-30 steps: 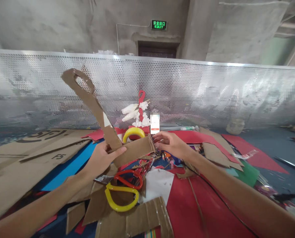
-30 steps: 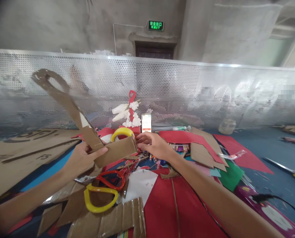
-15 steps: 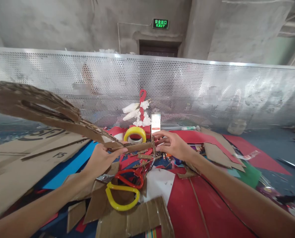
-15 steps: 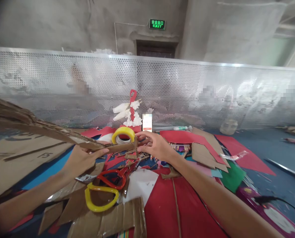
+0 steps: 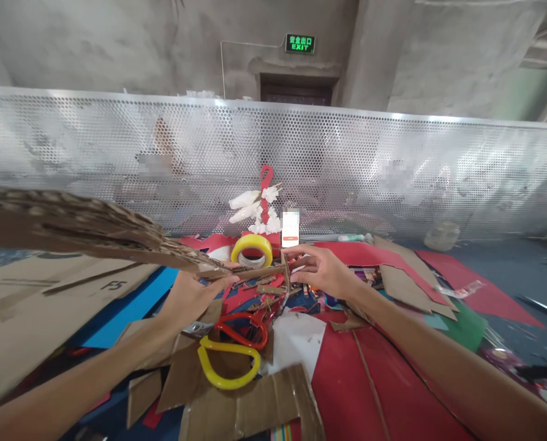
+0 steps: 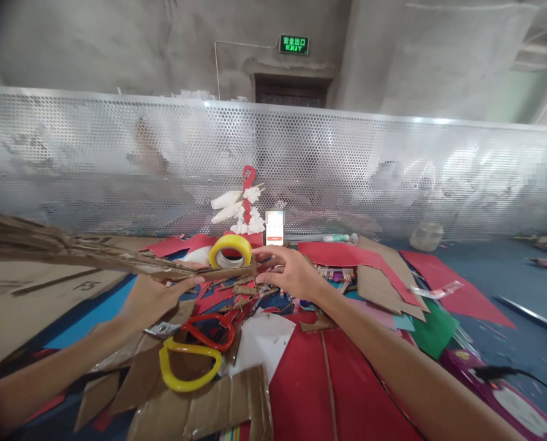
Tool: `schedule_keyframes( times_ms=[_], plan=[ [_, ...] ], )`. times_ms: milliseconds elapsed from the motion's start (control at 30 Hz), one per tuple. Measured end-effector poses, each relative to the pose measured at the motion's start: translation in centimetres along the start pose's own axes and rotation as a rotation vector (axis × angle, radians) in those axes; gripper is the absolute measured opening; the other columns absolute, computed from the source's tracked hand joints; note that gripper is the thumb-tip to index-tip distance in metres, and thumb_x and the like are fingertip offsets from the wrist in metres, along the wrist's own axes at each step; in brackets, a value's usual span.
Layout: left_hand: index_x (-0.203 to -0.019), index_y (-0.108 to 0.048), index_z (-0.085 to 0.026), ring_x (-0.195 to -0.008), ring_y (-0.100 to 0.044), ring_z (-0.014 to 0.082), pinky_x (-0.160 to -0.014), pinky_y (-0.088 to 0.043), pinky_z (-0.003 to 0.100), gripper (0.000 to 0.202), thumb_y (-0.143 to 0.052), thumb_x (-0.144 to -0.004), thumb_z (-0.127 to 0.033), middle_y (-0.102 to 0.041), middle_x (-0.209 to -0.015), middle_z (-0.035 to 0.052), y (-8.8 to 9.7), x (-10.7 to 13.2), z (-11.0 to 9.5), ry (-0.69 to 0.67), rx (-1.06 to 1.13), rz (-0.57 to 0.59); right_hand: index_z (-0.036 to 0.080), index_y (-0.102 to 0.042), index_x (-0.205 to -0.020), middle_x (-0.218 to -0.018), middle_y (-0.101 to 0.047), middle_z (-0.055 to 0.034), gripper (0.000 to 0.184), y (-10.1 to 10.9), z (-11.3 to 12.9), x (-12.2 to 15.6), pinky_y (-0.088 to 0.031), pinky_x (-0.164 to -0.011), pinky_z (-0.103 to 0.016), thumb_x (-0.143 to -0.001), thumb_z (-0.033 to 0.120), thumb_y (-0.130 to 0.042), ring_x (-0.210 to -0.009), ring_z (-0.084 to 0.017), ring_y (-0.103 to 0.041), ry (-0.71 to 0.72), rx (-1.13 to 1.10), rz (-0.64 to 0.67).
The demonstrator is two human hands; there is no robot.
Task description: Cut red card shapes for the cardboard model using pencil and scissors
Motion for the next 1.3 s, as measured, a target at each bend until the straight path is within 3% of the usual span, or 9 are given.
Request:
schedule_keyframes(
  times_ms=[133,333,633,933,1133,1300],
  plan=[
    [-0.098,-0.082,-0.029,-0.103,-0.072,0.0297,-0.097,-0.053,0.038,0.025,-0.078,-0.077,-0.044,-0.080,-0.100,0.0029,-0.1,0.0,0.2,0.032,0.011,0.012,0.027,-0.065,-0.129,-0.123,-0.067,-0.0078,0.054,0.1,0.3,0.0,-0.057,-0.095,-0.043,-0.078,0.031,-0.082,-0.102,-0.022,-0.070,-0.003,0.051,0.015],
    [-0.088,-0.082,-0.021,-0.085,-0.074,0.0279,-0.075,-0.059,0.034,0.029,-0.081,-0.073,-0.045,-0.080,-0.089,0.0063,-0.6,-0.5,0.5,0.144,0.139,0.070,0.025,-0.063,-0.131,-0.123,-0.066,-0.0083,0.049,0.6,1.2,0.2,-0.057,-0.093,-0.041,-0.084,0.032,-0.076,-0.095,-0.018,-0.069,0.009,0.101,0.015],
    [-0.091,-0.081,-0.021,-0.088,-0.075,0.0276,-0.075,-0.061,0.034,0.032,-0.086,-0.068,-0.043,-0.080,-0.095,0.0081,-1.6,-0.3,1.6,0.288,0.347,0.174,0.025,-0.065,-0.118,-0.123,-0.066,-0.0068,0.026,0.4,1.8,0.4,-0.056,-0.087,-0.035,-0.093,0.032,-0.065,-0.096,-0.017,-0.066,0.100,0.118,0.046],
    [-0.091,-0.081,-0.021,-0.085,-0.074,0.0246,-0.071,-0.061,0.030,0.031,-0.086,-0.069,-0.041,-0.080,-0.096,0.0084,-1.8,-0.1,2.0,0.312,0.380,0.194,0.024,-0.066,-0.114,-0.120,-0.063,-0.0070,0.022,0.3,1.6,0.4,-0.056,-0.086,-0.033,-0.094,0.034,-0.064,-0.097,-0.017,-0.064,0.103,0.169,0.083],
    [-0.089,-0.081,-0.020,-0.083,-0.074,0.0248,-0.070,-0.060,0.030,0.031,-0.086,-0.068,-0.042,-0.080,-0.095,0.0081,-1.7,-0.1,1.9,0.312,0.354,0.184,0.029,-0.060,-0.131,-0.119,-0.062,-0.0066,0.038,0.4,1.7,0.5,-0.057,-0.085,-0.033,-0.094,0.035,-0.064,-0.091,-0.015,-0.063,0.090,0.149,0.076],
    [-0.089,-0.080,-0.020,-0.083,-0.075,0.0265,-0.070,-0.061,0.032,0.034,-0.086,-0.066,-0.044,-0.080,-0.095,0.0089,-1.7,-0.1,1.9,0.306,0.346,0.179,0.026,-0.068,-0.117,-0.119,-0.062,-0.0073,0.025,0.2,2.2,0.6,-0.057,-0.085,-0.034,-0.095,0.036,-0.062,-0.095,-0.017,-0.063,0.127,0.188,0.095]
  ],
)
Point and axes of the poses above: each hand's wrist, its own x-axis away from the middle knuckle, its own y-axis out of the back of the hand, z = x × y, the point moved 7 cm from there along -x, towards the middle knuckle
